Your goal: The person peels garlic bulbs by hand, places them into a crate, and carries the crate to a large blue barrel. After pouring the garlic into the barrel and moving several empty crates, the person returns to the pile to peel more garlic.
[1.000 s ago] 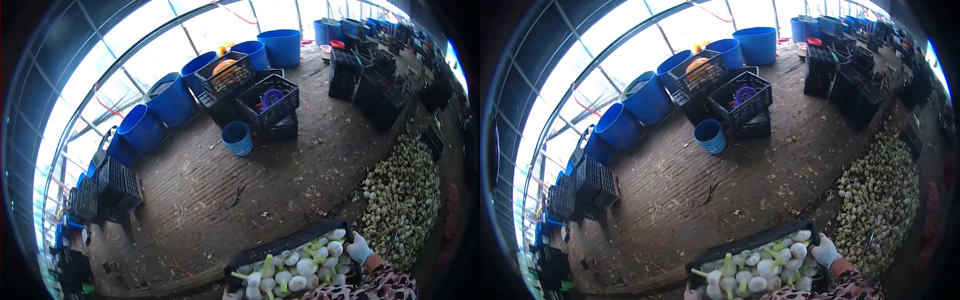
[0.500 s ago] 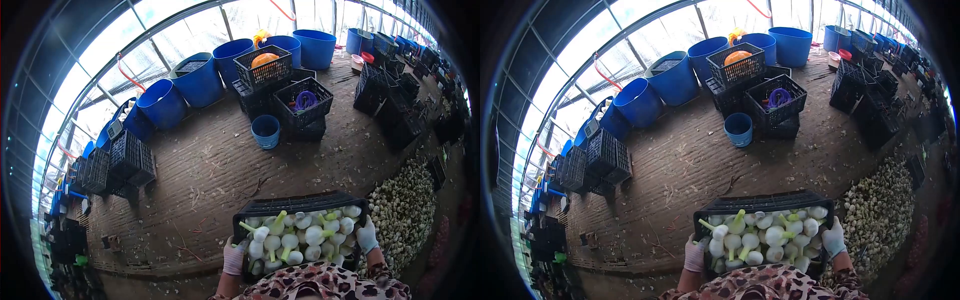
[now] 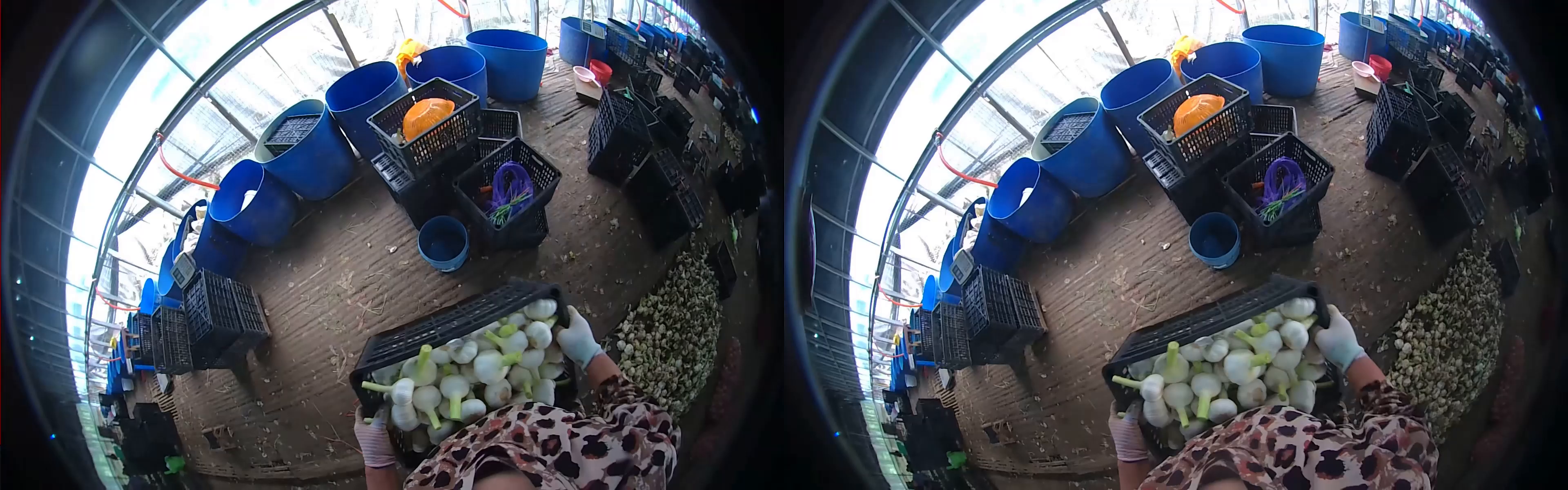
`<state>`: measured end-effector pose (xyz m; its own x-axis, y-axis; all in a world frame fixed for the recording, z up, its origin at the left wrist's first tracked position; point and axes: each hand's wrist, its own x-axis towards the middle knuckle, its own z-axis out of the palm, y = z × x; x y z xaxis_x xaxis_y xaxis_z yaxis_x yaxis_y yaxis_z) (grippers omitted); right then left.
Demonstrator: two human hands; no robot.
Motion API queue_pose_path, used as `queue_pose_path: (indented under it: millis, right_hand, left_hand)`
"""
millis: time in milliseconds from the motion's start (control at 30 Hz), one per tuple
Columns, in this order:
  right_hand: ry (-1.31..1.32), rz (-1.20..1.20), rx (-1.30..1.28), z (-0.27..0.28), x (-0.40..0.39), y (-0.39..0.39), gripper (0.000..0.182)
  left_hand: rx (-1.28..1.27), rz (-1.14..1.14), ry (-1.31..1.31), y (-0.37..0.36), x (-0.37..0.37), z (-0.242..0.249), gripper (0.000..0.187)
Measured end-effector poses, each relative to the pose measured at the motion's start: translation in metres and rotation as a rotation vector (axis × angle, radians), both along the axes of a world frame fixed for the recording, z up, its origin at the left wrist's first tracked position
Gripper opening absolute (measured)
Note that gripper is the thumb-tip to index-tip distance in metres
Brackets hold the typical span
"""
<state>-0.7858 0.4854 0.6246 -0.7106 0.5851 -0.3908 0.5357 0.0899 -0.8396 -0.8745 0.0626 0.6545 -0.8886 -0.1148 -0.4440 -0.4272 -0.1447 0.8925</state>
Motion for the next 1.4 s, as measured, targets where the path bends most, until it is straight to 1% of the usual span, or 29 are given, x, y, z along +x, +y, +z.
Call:
queue_pose_path:
  millis: [33,100,133,167,233,333,367,400,467,533,633,667,700,733,767,800,867,900,933,967,1000,1033,1067,1100,1167,1200,1233,1300,1400]
  right_hand:
    - [0.006,0.036,0.015,-0.001,-0.022,0.0,0.037]
    - [-0.054,0.094,0.054,0.014,-0.069,-0.009,0.038]
    - [-0.039,0.114,0.087,0.016,-0.091,-0.015,0.037]
    - [-0.104,0.144,0.085,0.024,-0.114,-0.021,0.036]
    - [-0.113,0.181,0.146,0.02,-0.157,-0.032,0.036]
    - [-0.123,0.134,0.163,0.038,-0.223,-0.059,0.037]
    - [-0.062,0.126,0.181,0.029,-0.238,-0.065,0.039]
    - [-0.076,0.102,0.155,0.028,-0.253,-0.072,0.04]
    - [-0.074,0.065,0.123,0.033,-0.289,-0.084,0.041]
    - [-0.08,0.043,0.118,0.04,-0.313,-0.097,0.04]
    - [-0.09,0.071,0.131,0.058,-0.357,-0.101,0.039]
    - [-0.002,0.067,0.162,0.024,-0.369,-0.095,0.038]
    - [-0.022,0.04,0.045,0.033,-0.389,-0.097,0.038]
    - [0.012,0.059,0.097,0.034,-0.362,-0.099,0.039]
    - [0.034,0.059,0.149,0.033,-0.368,-0.096,0.04]
    - [0.034,0.1,0.146,0.037,-0.38,-0.095,0.04]
    - [0.011,0.065,0.092,0.054,-0.39,-0.103,0.042]
    - [0.014,0.101,0.088,0.048,-0.396,-0.102,0.042]
    - [0.054,0.122,0.197,0.037,-0.404,-0.097,0.042]
    - [0.078,0.145,0.279,0.034,-0.411,-0.098,0.042]
    - [0.079,0.157,0.118,0.044,-0.417,-0.1,0.042]
    - [0.092,0.203,0.114,0.04,-0.421,-0.098,0.042]
    - [0.093,0.21,0.084,0.039,-0.429,-0.096,0.042]
    - [0.078,0.215,0.052,0.04,-0.432,-0.097,0.041]
    - [0.117,0.267,0.081,0.029,-0.44,-0.097,0.039]
    - [0.124,0.283,0.075,0.039,-0.453,-0.099,0.038]
    - [0.159,0.299,0.099,0.038,-0.459,-0.1,0.037]
    - [0.168,0.313,0.046,0.039,-0.468,-0.108,0.036]
    - [0.122,0.395,0.224,0.048,-0.477,-0.112,0.036]
  left_hand:
    - [0.006,-0.002,-0.008,-0.002,-0.013,0.002,0.04]
    - [-0.011,0.093,-0.012,-0.006,-0.041,0.01,0.04]
    - [-0.044,0.096,-0.022,-0.01,-0.057,0.011,0.039]
    - [-0.027,0.064,-0.027,-0.015,-0.078,0.008,0.039]
    - [0.045,0.081,-0.057,-0.03,-0.118,0.0,0.037]
    - [0.054,0.024,0.04,-0.05,-0.202,-0.012,0.034]
    - [0.073,0.02,0.067,-0.058,-0.225,-0.013,0.033]
    - [0.046,-0.039,0.018,-0.076,-0.25,-0.021,0.033]
    - [0.061,-0.067,0.066,-0.089,-0.295,-0.017,0.034]
    - [0.047,-0.102,0.131,-0.086,-0.328,0.007,0.036]
    - [0.032,-0.091,0.091,-0.074,-0.369,0.039,0.035]
    - [-0.025,-0.085,0.068,-0.078,-0.382,0.032,0.036]
    - [-0.047,-0.101,0.088,-0.081,-0.396,0.027,0.036]
    - [-0.091,-0.119,0.121,-0.084,-0.365,0.041,0.035]
    - [-0.162,-0.118,0.111,-0.09,-0.367,0.038,0.035]
    - [-0.118,-0.089,0.136,-0.092,-0.372,0.036,0.036]
    - [-0.082,-0.033,0.163,-0.097,-0.367,0.029,0.036]
    - [-0.056,-0.001,0.182,-0.096,-0.367,0.031,0.037]
    - [-0.032,0.035,0.202,-0.094,-0.367,0.033,0.038]
    - [-0.065,0.072,0.179,-0.095,-0.364,0.046,0.038]
    - [-0.026,0.078,0.165,-0.1,-0.36,0.05,0.037]
    - [0.025,0.081,0.17,-0.1,-0.361,0.053,0.037]
    - [-0.055,0.138,0.16,-0.095,-0.355,0.06,0.035]
    - [-0.06,0.171,0.151,-0.098,-0.348,0.057,0.035]
    - [0.026,0.196,0.179,-0.098,-0.335,0.042,0.034]
    - [0.0,0.215,0.145,-0.1,-0.341,0.057,0.035]
    - [0.007,0.229,0.156,-0.102,-0.338,0.048,0.035]
    - [0.003,0.277,0.11,-0.109,-0.328,0.036,0.034]
    - [-0.077,0.301,0.123,-0.109,-0.32,0.024,0.035]
